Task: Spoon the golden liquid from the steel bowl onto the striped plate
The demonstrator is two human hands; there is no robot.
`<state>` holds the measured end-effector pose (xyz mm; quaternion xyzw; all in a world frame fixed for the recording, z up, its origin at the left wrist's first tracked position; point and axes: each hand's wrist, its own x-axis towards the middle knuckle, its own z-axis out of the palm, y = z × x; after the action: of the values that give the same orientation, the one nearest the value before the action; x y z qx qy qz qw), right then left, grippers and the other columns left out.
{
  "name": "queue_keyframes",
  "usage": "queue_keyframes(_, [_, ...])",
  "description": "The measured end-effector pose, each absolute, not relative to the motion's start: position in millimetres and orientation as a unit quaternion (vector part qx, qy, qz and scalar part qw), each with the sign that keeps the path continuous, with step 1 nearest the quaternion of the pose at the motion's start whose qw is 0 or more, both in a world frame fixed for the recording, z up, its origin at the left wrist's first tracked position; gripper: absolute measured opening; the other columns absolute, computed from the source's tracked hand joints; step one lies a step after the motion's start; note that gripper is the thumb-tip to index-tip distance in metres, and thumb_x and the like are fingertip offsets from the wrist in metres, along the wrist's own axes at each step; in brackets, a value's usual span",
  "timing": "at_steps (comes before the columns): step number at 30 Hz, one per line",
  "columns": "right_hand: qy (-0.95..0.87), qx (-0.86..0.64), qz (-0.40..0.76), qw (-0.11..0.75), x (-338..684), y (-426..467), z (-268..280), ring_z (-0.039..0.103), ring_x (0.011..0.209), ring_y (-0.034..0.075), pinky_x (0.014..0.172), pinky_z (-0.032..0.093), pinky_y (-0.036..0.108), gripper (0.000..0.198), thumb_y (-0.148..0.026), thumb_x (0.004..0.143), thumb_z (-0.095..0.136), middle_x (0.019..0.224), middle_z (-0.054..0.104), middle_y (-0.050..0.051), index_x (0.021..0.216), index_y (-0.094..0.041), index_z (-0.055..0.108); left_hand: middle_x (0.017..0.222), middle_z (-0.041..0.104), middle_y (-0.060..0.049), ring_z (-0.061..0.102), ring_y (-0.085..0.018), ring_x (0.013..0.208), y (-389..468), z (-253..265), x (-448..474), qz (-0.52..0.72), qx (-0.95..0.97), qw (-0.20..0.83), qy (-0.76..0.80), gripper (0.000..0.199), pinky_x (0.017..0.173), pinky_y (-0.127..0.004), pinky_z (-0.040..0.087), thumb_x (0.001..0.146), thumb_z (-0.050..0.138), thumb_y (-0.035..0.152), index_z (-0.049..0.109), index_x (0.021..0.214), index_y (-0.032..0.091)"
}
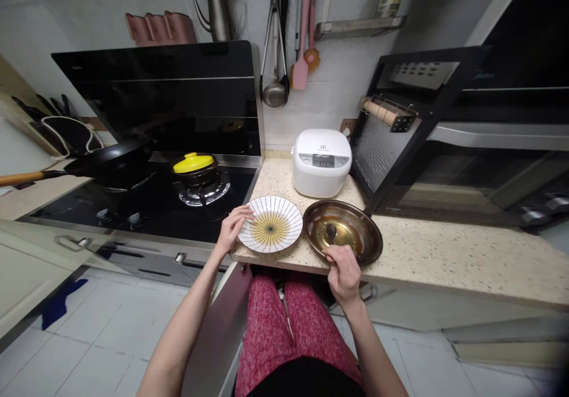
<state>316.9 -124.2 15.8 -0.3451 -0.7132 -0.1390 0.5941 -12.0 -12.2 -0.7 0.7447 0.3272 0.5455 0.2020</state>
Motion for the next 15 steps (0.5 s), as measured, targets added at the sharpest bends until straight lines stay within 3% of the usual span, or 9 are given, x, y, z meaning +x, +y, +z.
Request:
queue_keyframes(7, [-0.552, -0.349, -0.013, 0.757, 287.9, -133.6, 13.8, 0.066, 0.078, 0.019, 0.072, 0.055, 0.036, 0.018, -0.013, 0.102, 0.049, 0.085, 0.069, 0.003, 0.101, -0.022, 0.065, 0.114, 0.077, -0.013, 0.062, -0.033, 0.129, -12.6, -2.4, -12.8, 0.544, 0.743, 0.209, 0.33, 0.036, 0.113, -0.056, 0.046, 0.104, 0.052, 0.04, 0.082, 0.099, 0.02])
queue_keyframes(15, [-0.604, -0.351, 0.116, 0.706, 244.2, -132.3, 14.7, 0.072, 0.086, 0.018, 0.079, 0.058, 0.034, 0.023, -0.018, 0.106, 0.045, 0.092, 0.075, 0.004, 0.093, -0.023, 0.064, 0.112, 0.077, -0.013, 0.062, -0.032, 0.128, -10.6, -3.9, -12.2, 0.548, 0.746, 0.203, 0.32, 0.035, 0.113, -0.055, 0.045, 0.104, 0.052, 0.038, 0.081, 0.099, 0.02])
